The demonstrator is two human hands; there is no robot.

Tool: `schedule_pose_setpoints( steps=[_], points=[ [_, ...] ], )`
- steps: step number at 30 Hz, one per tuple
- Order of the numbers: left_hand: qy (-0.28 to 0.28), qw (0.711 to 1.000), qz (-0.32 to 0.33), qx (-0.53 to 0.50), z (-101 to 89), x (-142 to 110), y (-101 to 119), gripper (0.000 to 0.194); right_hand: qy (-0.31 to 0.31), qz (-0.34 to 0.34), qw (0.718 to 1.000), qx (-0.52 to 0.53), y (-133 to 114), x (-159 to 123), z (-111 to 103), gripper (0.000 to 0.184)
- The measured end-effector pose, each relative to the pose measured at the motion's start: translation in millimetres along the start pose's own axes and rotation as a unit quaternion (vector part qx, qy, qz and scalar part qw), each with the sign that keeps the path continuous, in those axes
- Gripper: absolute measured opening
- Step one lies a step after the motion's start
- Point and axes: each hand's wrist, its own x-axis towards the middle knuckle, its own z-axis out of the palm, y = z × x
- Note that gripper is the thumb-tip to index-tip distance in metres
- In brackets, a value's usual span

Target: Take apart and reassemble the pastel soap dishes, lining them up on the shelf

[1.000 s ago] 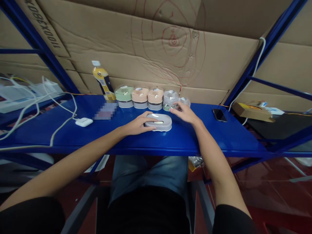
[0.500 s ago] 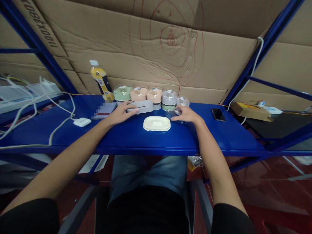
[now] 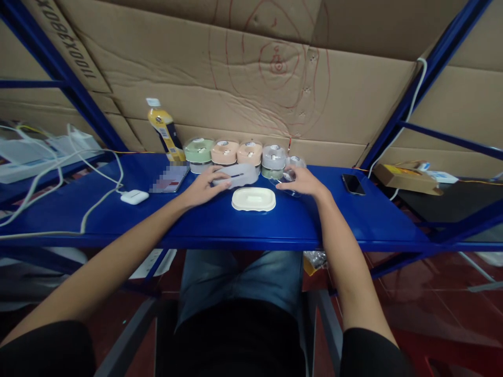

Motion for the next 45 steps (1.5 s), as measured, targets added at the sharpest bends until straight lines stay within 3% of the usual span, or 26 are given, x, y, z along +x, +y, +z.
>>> schedule_pose_setpoints(
  steps=[4,8,12,16,25,31,45],
  points=[
    [-0.076,0.996,0.036,-0.028,19.3,-2.0,33.8,0.049,0.035,-0.074,0.993,0.081,-8.8,-2.8,0.9,0.089],
    [-0.099,0.992,0.059,-0.052,35.8,-1.0,43.8,0.050,-0.020,-0.147,0.983,0.105,-27.0,-6.0,14.3,0.084],
    [-0.057,0.995,0.009,-0.083,44.1,-0.7,37.4,0.089,-0.047,-0.183,0.980,0.059,-45.1,-5.8,34.7,0.084],
    [-0.065,0.991,-0.014,-0.116,47.8,-2.8,35.4,0.121,-0.035,-0.223,0.974,0.001,-54.2,-3.2,49.4,0.081],
    [-0.075,0.994,-0.020,-0.078,51.5,-5.7,38.6,0.138,-0.052,-0.227,0.972,-0.041,-58.5,-5.0,55.4,0.089],
    [-0.088,0.993,-0.010,-0.072,49.9,-6.0,36.9,0.138,-0.069,-0.232,0.969,-0.048,-58.0,-5.1,58.5,0.091],
    [-0.088,0.991,-0.066,-0.082,48.5,-1.6,31.3,0.155,-0.077,-0.247,0.963,-0.077,-62.0,-8.1,60.9,0.088]
  ],
)
